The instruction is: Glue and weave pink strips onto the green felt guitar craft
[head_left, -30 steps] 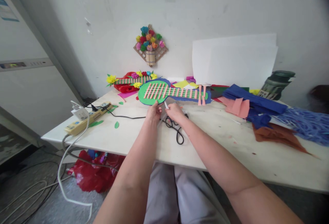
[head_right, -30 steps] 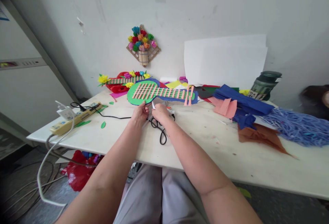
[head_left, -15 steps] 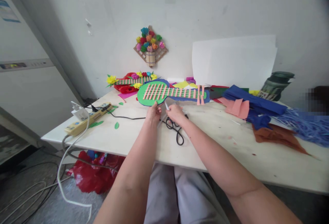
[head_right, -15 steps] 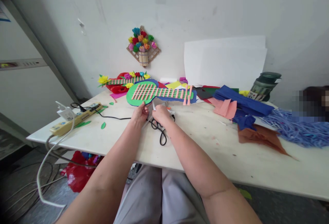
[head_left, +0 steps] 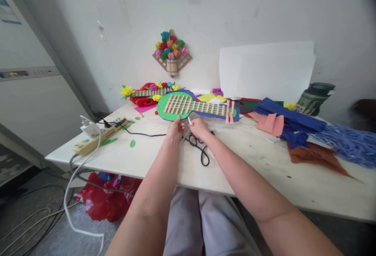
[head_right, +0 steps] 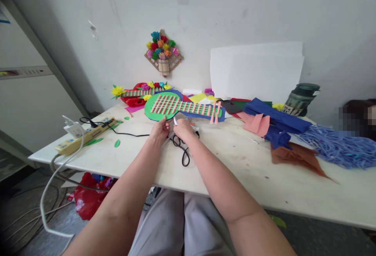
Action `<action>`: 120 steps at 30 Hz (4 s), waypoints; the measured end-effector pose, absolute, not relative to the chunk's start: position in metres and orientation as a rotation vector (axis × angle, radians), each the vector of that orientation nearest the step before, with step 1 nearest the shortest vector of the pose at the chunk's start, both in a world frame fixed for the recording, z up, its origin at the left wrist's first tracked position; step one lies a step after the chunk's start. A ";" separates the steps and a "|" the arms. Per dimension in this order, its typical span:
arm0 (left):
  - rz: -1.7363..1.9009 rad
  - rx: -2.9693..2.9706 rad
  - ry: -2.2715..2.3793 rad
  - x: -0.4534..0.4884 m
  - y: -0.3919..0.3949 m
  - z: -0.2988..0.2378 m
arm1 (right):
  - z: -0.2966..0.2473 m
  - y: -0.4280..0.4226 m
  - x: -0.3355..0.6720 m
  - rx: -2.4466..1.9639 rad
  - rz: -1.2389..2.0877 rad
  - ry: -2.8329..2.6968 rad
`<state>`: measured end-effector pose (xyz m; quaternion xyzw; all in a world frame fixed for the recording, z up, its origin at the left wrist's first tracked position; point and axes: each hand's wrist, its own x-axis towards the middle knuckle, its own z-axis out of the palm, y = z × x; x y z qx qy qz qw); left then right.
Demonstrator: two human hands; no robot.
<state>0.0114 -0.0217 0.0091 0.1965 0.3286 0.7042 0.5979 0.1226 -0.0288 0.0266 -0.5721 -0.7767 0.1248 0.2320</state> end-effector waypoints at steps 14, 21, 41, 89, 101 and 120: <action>1.618 0.474 0.788 0.004 -0.022 0.011 | 0.053 -0.032 0.162 -1.648 0.311 -2.413; 1.585 0.483 0.790 -0.001 -0.022 0.011 | 0.052 -0.031 0.177 -1.525 0.062 -2.472; 1.565 0.409 0.801 -0.002 -0.025 0.015 | 0.045 -0.034 0.164 -1.532 -0.241 -2.438; 1.630 0.386 0.777 0.001 -0.024 0.012 | 0.043 -0.045 0.146 -1.638 -0.223 -2.370; 1.696 0.486 0.767 0.001 -0.021 0.007 | 0.040 -0.045 0.137 -1.575 -0.292 -2.418; 1.677 0.297 0.735 0.004 -0.027 0.017 | 0.043 -0.047 0.140 -1.705 -0.179 -2.271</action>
